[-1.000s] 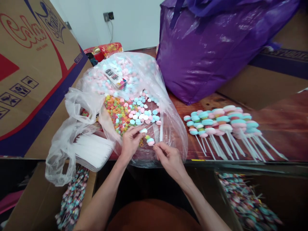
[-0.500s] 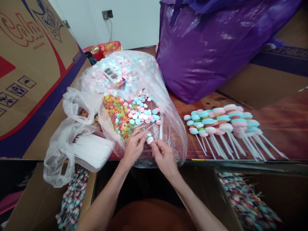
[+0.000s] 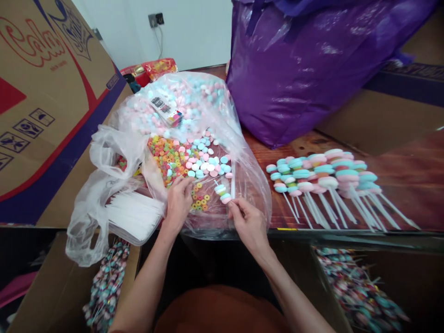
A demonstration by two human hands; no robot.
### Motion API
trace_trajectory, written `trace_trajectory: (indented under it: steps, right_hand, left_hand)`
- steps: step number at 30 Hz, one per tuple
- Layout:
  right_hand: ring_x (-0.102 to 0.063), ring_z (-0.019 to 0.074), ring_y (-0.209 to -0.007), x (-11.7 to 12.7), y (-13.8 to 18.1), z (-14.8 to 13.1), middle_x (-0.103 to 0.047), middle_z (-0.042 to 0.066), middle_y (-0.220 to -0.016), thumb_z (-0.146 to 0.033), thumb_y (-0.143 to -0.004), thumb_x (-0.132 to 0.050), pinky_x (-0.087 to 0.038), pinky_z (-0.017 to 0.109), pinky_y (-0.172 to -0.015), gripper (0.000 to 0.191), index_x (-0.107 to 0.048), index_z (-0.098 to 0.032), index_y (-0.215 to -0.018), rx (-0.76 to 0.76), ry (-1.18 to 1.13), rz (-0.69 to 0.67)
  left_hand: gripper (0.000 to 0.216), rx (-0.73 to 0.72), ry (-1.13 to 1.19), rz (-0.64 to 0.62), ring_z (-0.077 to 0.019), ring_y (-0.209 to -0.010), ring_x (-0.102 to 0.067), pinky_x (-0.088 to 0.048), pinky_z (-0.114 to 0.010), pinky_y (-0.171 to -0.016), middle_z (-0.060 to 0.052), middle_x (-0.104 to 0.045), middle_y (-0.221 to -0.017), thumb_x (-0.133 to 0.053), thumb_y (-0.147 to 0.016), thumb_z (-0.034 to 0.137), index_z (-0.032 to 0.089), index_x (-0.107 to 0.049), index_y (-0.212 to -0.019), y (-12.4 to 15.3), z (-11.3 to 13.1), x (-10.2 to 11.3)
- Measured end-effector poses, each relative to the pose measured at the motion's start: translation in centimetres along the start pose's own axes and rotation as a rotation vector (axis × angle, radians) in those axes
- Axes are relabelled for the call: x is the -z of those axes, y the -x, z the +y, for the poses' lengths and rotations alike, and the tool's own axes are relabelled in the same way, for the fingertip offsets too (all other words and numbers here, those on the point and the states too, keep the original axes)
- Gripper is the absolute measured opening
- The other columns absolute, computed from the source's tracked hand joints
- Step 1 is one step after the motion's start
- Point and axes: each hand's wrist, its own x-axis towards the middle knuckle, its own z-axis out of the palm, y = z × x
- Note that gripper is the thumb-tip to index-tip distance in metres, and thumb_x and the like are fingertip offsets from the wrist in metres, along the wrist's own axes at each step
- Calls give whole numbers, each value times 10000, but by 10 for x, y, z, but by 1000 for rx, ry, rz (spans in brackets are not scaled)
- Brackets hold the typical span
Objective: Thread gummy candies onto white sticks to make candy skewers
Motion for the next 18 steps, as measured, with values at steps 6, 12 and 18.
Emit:
trace_trajectory:
  steps: [6,12,18]
  right_hand:
    - [-482,123,-487,-5,3,0,-546,-32,-560,-369,-952,-497,-365,237,-532,285,-622,-203,-757,35,20,7]
    - [-474,122,-488,-5,4,1,-534,-35,-571,-358,-957,-489,-361,235,-528,267,-629,-206,-790,45,4,-1]
    - [-475,126,-495,-5,3,0,-525,-31,-567,-382,-955,-490,-356,234,-516,280,-628,-207,-787,48,7,4]
  left_hand:
    - [211,-2,-377,-218,-221,-839,-589,-464,-331,-785,-85,-609,-944,-572,-881,200,202,-750,-994,-14,3,-8]
    - [165,43,-308,-207,-191,-812,-580,-448,-301,-783,-55,-612,-904,-582,-864,183,209,-743,-892,-16,3,-2]
    - [174,-34,-383,-239,-196,-815,-571,-457,-301,-767,-64,-597,-908,-584,-871,206,197,-746,-934,-10,-5,4]
